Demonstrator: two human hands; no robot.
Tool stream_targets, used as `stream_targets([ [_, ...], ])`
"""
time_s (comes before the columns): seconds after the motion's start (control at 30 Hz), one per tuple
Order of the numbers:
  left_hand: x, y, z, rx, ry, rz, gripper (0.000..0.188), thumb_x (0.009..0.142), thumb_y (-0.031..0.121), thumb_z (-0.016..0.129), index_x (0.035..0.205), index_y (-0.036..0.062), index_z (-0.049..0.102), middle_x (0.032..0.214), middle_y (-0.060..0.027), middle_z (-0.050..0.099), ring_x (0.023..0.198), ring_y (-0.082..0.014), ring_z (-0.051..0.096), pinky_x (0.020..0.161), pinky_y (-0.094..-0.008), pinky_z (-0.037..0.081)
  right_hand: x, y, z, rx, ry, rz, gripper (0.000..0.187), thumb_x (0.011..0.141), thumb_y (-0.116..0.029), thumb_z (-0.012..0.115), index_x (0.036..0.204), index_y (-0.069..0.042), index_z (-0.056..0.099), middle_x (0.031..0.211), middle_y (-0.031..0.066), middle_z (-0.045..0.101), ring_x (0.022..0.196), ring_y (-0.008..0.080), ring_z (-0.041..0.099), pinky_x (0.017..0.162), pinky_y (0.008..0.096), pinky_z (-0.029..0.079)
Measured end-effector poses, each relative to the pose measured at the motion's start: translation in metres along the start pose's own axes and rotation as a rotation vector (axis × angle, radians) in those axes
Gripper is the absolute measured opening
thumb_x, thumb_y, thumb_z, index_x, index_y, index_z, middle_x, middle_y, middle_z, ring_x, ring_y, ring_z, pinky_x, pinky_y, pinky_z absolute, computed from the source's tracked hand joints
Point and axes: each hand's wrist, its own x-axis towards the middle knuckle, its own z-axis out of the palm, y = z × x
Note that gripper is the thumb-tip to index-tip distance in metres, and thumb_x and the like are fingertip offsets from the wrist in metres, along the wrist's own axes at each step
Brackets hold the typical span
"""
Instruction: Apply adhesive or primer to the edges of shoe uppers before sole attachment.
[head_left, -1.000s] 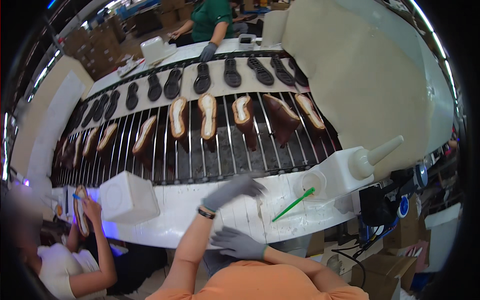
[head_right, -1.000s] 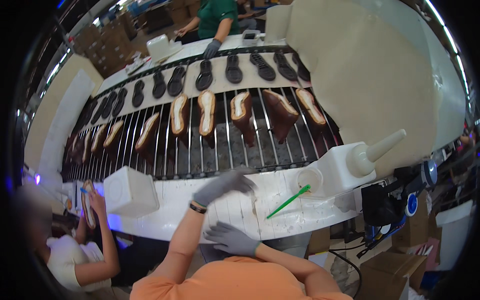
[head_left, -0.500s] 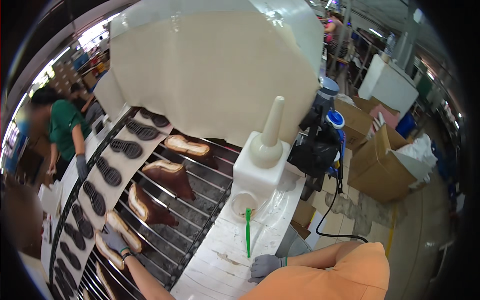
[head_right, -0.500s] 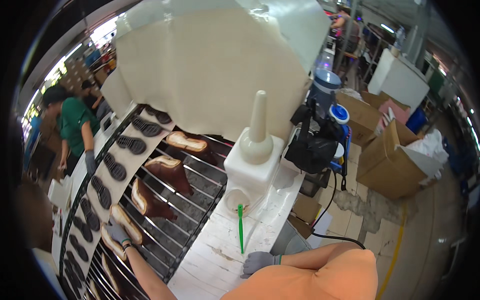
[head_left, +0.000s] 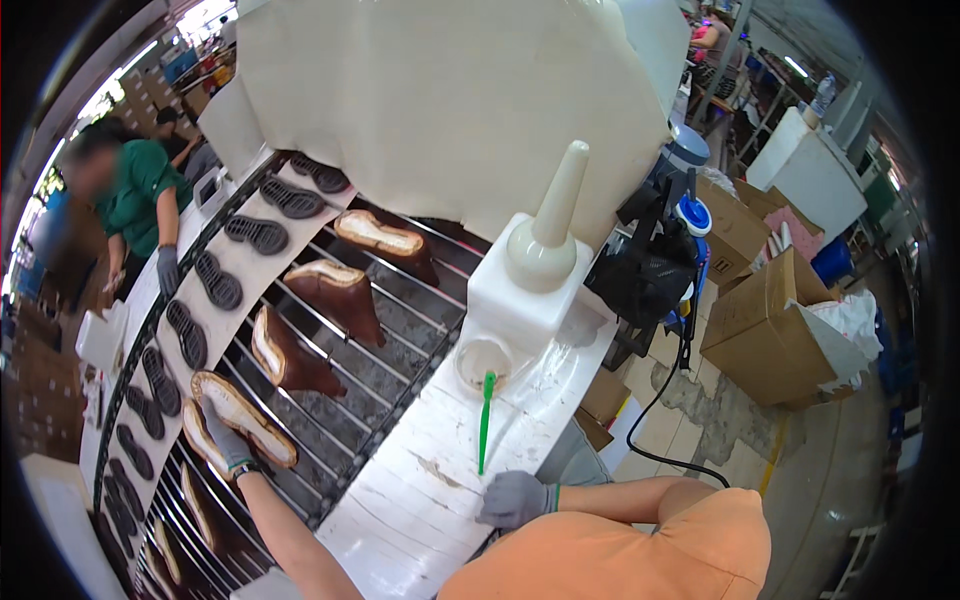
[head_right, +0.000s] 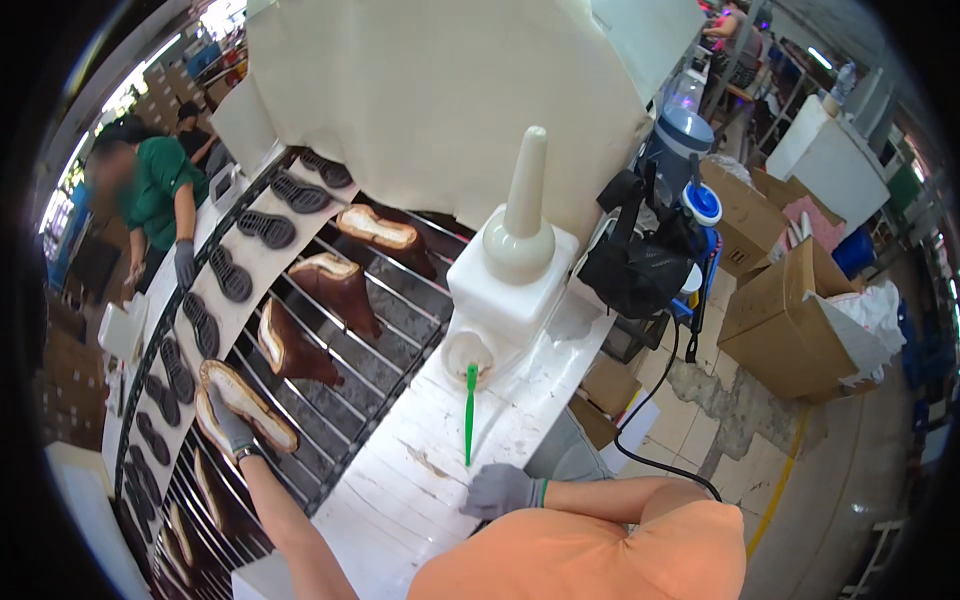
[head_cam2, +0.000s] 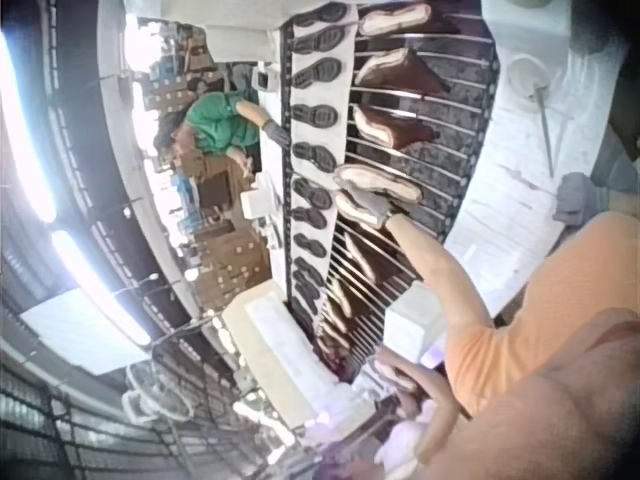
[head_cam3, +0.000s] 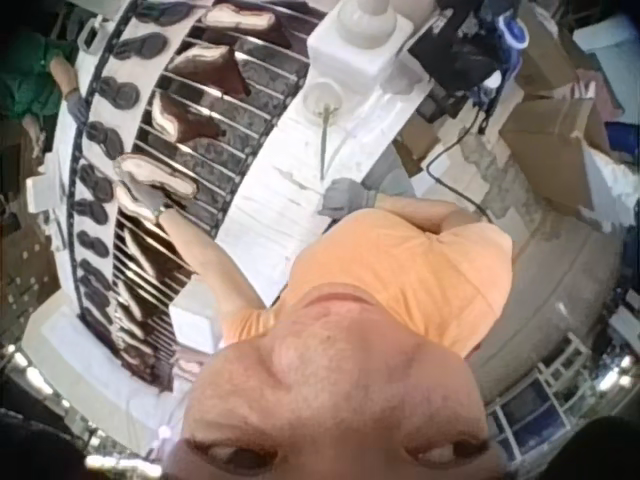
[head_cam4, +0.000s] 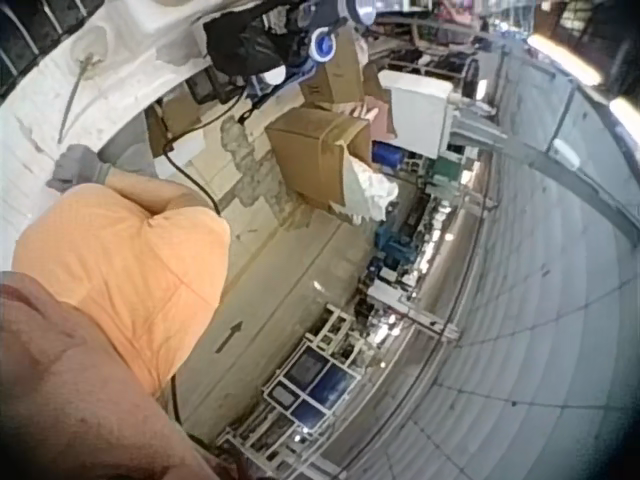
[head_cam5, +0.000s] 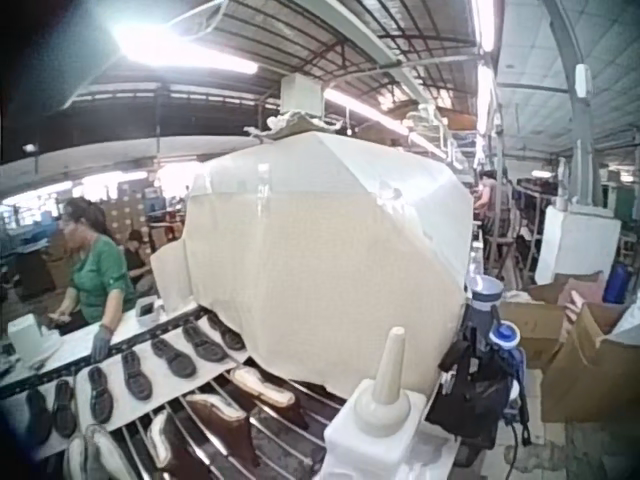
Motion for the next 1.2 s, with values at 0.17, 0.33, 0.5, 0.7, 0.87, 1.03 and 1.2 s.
stream_targets([
  [0.17,-0.037,0.077,0.013,-0.176,-0.197,-0.176,0.052,0.098,0.039,0.057,0.135,0.0025,0.051,0.122,-0.0128,0.062,0.104,-0.0232,0.064,0.09,-0.0331,0.054,0.005,-0.008,-0.022,0.569,0.492,1.107,0.024,0.096,-0.018,0.057,0.086,-0.002,0.072,0.074,0.0046,0.068,0.067,0.009,0.058,0.062,0.0239,0.045],
  [0.33,-0.143,0.165,0.033,0.337,-0.324,0.195,0.036,0.1,0.023,0.053,0.119,-0.0067,0.061,0.113,-0.0112,0.065,0.101,-0.0162,0.061,0.091,-0.0292,0.048,0.006,0.014,-0.068,0.568,0.84,1.17,0.024,0.098,-0.016,0.055,0.11,0.002,0.066,0.092,0.0036,0.067,0.068,0.0069,0.053,0.063,0.0225,0.045],
  [0.5,-0.223,0.159,0.053,0.586,-0.548,0.061,0.031,0.097,0.025,0.055,0.11,-0.0027,0.061,0.094,-0.0079,0.062,0.091,-0.0122,0.057,0.081,-0.0287,0.046,0.019,0.023,-0.066,0.761,0.669,1.149,0.043,0.096,-0.015,0.059,0.135,0.002,0.054,0.11,0.0065,0.067,0.073,0.0073,0.057,0.066,0.0225,0.049],
  [0.7,-0.313,0.073,0.064,1.061,-0.151,-0.122,0.072,0.094,0.061,0.045,0.14,0.0052,0.04,0.112,-0.0341,0.063,0.107,-0.0516,0.059,0.09,-0.0524,0.047,0.047,0.034,-0.029,0.933,0.559,1.225,0.033,0.092,-0.01,0.064,0.122,0.004,0.062,0.096,0.0052,0.066,0.069,0.0063,0.056,0.058,0.0195,0.043],
  [0.87,-0.35,0.075,0.027,1.236,-0.395,-0.219,0.066,0.09,0.056,0.057,0.128,0.0025,0.055,0.099,-0.0263,0.069,0.093,-0.0408,0.068,0.081,-0.0457,0.05,0.056,0.015,-0.047,0.782,0.578,0.959,0.027,0.094,-0.009,0.062,0.118,0.003,0.063,0.091,0.0009,0.065,0.083,0.0061,0.054,0.075,0.0203,0.041],
  [1.03,-0.34,0.078,0.02,0.767,-0.439,-0.331,0.051,0.088,0.038,0.069,0.117,-0.0027,0.061,0.096,-0.0121,0.07,0.087,-0.0173,0.066,0.078,-0.0315,0.051,0.067,0.032,-0.12,0.368,0.317,0.868,0.025,0.092,-0.009,0.063,0.114,0.003,0.064,0.097,0.008,0.069,0.086,0.016,0.062,0.077,0.0299,0.049],
  [1.2,-0.367,0.086,0.022,0.287,-0.127,0.007,0.045,0.082,0.02,0.077,0.116,-0.0036,0.06,0.106,-0.0122,0.069,0.096,-0.0199,0.065,0.086,-0.0344,0.052,0.067,0.043,-0.139,-0.42,0.108,0.799,0.019,0.088,-0.014,0.063,0.105,-0.005,0.061,0.095,0.0172,0.067,0.088,0.0373,0.065,0.077,0.0457,0.051],
])
